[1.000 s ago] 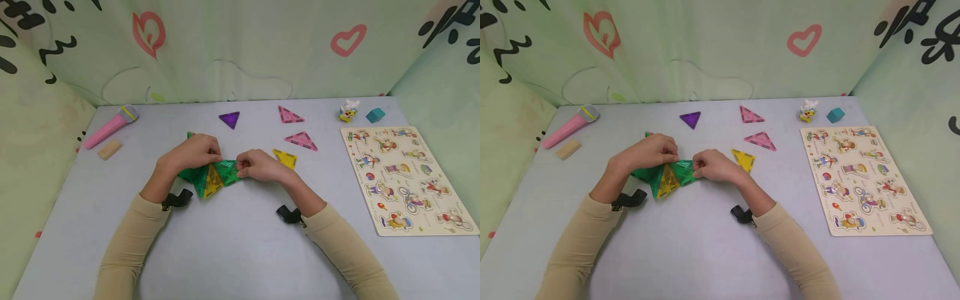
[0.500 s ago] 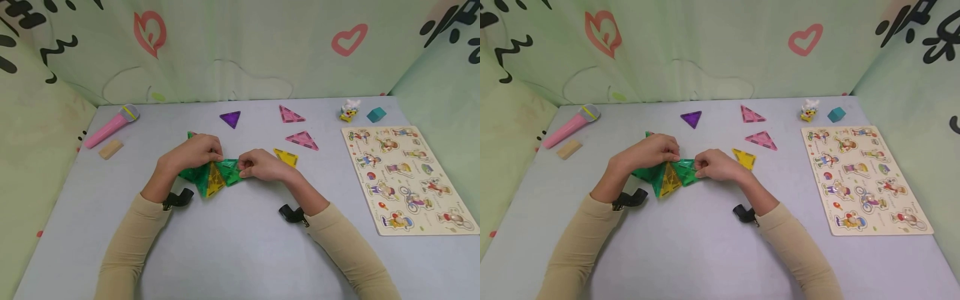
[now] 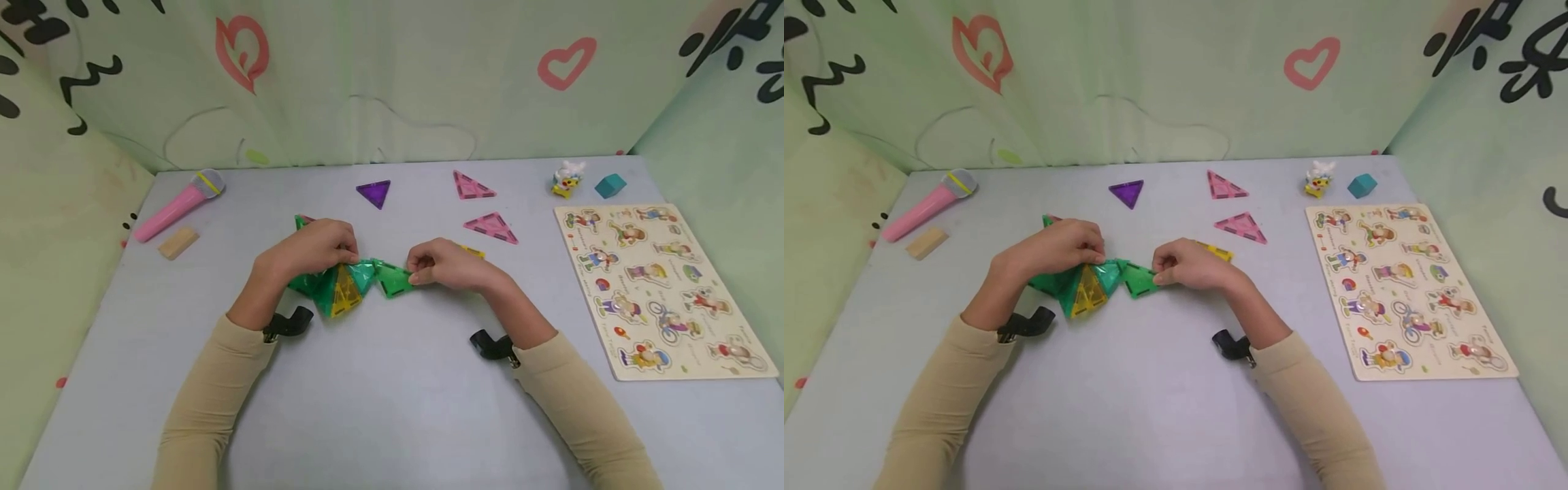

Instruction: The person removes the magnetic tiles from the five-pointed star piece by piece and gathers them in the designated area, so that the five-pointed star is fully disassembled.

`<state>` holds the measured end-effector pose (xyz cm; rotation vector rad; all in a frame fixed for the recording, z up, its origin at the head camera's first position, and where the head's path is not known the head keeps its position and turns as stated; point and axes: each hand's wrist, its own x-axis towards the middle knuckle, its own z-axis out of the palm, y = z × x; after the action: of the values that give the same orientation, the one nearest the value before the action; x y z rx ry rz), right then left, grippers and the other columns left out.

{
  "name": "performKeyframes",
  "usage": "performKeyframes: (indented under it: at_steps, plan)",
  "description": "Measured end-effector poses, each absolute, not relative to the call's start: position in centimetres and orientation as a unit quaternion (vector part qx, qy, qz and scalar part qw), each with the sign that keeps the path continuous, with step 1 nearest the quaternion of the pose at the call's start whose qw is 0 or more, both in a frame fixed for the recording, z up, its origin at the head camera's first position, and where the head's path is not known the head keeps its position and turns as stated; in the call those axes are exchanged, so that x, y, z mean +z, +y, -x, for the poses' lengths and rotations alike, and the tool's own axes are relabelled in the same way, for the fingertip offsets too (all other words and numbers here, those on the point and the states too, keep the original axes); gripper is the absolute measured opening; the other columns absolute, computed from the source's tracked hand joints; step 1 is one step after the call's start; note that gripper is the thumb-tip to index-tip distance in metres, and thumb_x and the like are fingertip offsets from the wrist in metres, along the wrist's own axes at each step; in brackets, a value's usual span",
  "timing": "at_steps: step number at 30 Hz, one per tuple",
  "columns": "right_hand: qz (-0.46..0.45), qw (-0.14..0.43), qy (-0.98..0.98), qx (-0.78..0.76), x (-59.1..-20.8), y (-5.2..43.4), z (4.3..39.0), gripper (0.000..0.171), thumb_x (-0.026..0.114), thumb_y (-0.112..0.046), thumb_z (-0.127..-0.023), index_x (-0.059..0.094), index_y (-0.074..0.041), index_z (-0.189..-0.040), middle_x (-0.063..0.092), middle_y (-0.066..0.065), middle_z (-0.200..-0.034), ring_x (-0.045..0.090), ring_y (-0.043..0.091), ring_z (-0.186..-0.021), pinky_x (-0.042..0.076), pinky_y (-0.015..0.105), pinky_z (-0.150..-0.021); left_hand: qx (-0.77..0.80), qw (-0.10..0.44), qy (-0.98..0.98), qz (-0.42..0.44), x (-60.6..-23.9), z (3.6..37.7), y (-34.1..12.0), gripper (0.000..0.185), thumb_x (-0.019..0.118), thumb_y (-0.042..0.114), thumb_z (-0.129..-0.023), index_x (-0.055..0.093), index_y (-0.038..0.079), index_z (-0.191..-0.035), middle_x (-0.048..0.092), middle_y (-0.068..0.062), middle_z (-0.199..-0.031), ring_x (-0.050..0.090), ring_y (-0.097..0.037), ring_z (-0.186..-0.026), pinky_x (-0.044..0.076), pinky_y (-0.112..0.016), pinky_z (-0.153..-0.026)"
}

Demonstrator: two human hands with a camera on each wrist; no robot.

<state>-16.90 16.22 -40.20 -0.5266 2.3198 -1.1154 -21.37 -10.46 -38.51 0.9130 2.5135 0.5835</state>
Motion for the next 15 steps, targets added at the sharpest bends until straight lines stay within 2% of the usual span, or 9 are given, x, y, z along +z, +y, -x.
performKeyframes:
  at_steps: [8,15]
  plan:
    - [0.137,0.207,0.856,-0.453,-40.4,17.3,16.9,0.009,0.066,-0.011,-0.094,0.062,-0.005,-0.089,0.048,0.003,-0.078,0.042,0.018,-0.074,0.036,0.029,-0.066,0.204,0.198,0.900,-0.329,-38.6,21.3,-10.5,0.018,0.062,0.021,-0.099,0.076,0.013,-0.090,0.066,0.001,-0.092,0.056,-0.017,-0.082,0.049,-0.030,-0.077]
    - [0.080,0.165,0.876,-0.446,-40.4,19.5,16.4,0.011,0.065,-0.013,-0.096,0.061,-0.004,-0.092,0.049,0.006,-0.083,0.044,0.021,-0.082,0.037,0.031,-0.070,0.203,0.200,0.900,-0.330,-38.4,21.4,-10.5,0.018,0.062,0.020,-0.099,0.076,0.014,-0.089,0.065,0.001,-0.091,0.055,-0.017,-0.081,0.047,-0.029,-0.075]
